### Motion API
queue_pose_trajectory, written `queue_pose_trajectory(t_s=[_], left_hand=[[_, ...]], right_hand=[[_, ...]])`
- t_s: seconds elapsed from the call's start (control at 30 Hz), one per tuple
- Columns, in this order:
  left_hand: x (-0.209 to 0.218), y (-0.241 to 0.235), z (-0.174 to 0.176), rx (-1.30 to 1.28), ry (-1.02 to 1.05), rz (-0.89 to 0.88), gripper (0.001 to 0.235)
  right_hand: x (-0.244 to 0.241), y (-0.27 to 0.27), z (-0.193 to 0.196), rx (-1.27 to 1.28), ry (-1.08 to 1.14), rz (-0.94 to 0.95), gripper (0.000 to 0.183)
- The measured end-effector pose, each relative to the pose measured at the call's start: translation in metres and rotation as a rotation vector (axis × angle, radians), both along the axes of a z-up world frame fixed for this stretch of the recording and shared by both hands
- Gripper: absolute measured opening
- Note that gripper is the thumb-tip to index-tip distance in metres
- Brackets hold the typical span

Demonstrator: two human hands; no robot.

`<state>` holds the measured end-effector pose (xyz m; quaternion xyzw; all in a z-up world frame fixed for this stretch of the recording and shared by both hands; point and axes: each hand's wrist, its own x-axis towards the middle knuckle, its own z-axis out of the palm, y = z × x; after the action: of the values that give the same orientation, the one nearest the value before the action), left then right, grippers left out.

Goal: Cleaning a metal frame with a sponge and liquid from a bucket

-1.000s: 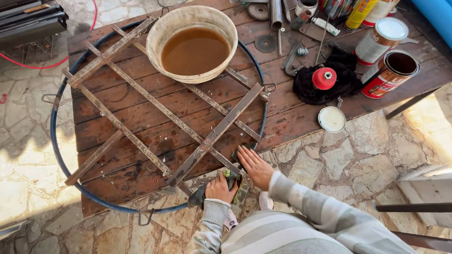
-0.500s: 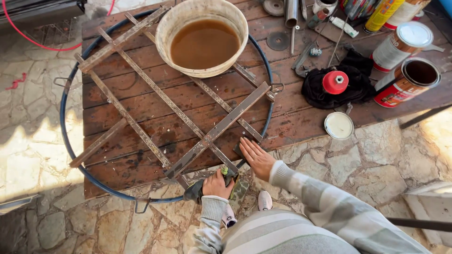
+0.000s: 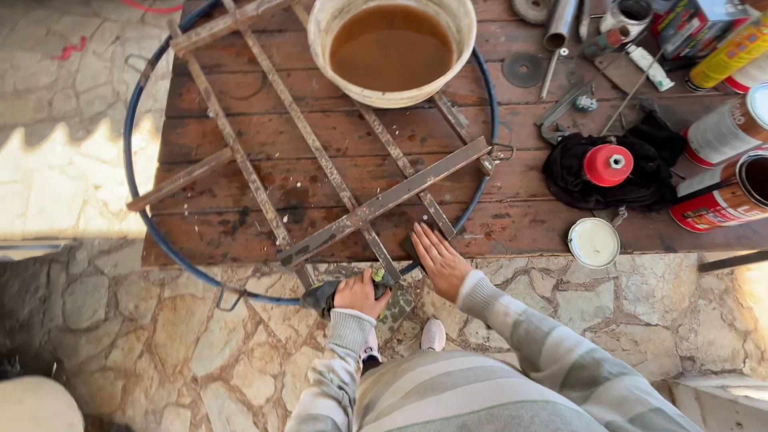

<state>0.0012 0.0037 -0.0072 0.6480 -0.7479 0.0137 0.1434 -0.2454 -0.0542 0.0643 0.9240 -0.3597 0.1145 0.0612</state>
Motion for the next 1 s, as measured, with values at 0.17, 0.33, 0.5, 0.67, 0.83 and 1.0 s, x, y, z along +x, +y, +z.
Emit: queue_pose_trajectory(t_s=[0.17,0.33,0.5,0.67,0.83,1.0], left_hand=[[0.0,0.001,-0.004,-0.063,-0.002,-0.009,0.067],[-0.003,0.003,-0.011,-0.111,0.0,-0.03,0.07],[-0.004,0.002,-0.004,-0.082,-0.015,-0.003,0.07],[-0.002,-0.002,-0.011,-0.108,-0.017,-0.022,0.076],[-0.003,-0.003,-0.004,-0.147,-0.019,-0.001,0.081],[-0.005,-0.001,0.013,-0.011,-0.02,-0.009,0.076]], right_hand=[[0.009,0.025,-0.007,0.029,0.1,-0.069,0.107],[0.02,0.023,0.0,0.14,0.134,-0.056,0.112],[0.016,0.046,-0.004,0.033,0.114,-0.049,0.113],[0.04,0.026,0.004,0.021,0.079,-0.03,0.102],[0.036,0.045,0.011,0.009,0.042,-0.022,0.092],[0.045,0.024,0.0,0.052,0.016,-0.034,0.099]])
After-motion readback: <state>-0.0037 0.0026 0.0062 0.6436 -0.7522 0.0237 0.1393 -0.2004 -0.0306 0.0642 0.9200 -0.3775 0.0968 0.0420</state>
